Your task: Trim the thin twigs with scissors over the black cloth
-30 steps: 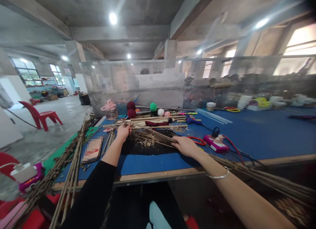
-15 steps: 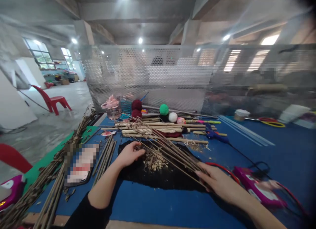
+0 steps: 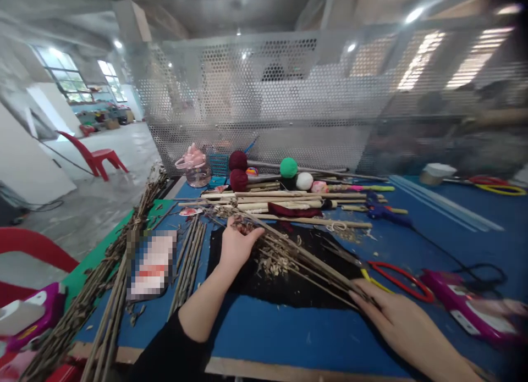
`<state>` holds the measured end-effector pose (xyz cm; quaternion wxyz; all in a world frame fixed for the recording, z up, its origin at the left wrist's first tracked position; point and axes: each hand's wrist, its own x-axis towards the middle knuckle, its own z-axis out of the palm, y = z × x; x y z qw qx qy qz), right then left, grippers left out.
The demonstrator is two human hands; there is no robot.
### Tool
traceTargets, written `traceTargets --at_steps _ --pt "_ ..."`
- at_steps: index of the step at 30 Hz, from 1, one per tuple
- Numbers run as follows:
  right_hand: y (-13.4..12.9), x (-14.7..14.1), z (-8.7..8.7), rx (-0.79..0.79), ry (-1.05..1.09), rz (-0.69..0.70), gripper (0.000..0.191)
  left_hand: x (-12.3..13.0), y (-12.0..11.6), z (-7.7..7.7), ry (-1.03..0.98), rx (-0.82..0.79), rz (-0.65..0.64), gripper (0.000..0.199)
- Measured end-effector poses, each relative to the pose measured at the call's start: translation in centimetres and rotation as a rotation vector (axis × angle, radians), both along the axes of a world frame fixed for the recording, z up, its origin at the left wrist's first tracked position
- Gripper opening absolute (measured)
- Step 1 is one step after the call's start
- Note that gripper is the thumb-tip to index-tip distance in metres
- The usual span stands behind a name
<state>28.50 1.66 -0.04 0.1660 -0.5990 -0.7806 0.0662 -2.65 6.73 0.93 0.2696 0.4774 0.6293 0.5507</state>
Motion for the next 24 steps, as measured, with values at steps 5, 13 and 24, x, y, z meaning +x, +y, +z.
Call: traceTargets --at_steps 5,13,24 --pt "-1.4 -1.1 0.8 -0.06 -0.075 -0.028 0.032 0.4 0.6 -0.7 -0.218 0.029 -0.151 0.05" --pt "-3.7 -2.8 2.3 -0.001 -0.21 -0.119 0.029 1.1 -0.4 -0.1 -0.215 0.122 -0.134 0.038" --pt "-4.3 -4.5 2.4 0.055 -0.333 -0.185 0.023 1.3 -1.3 0.5 0.208 0.167 -0.16 0.008"
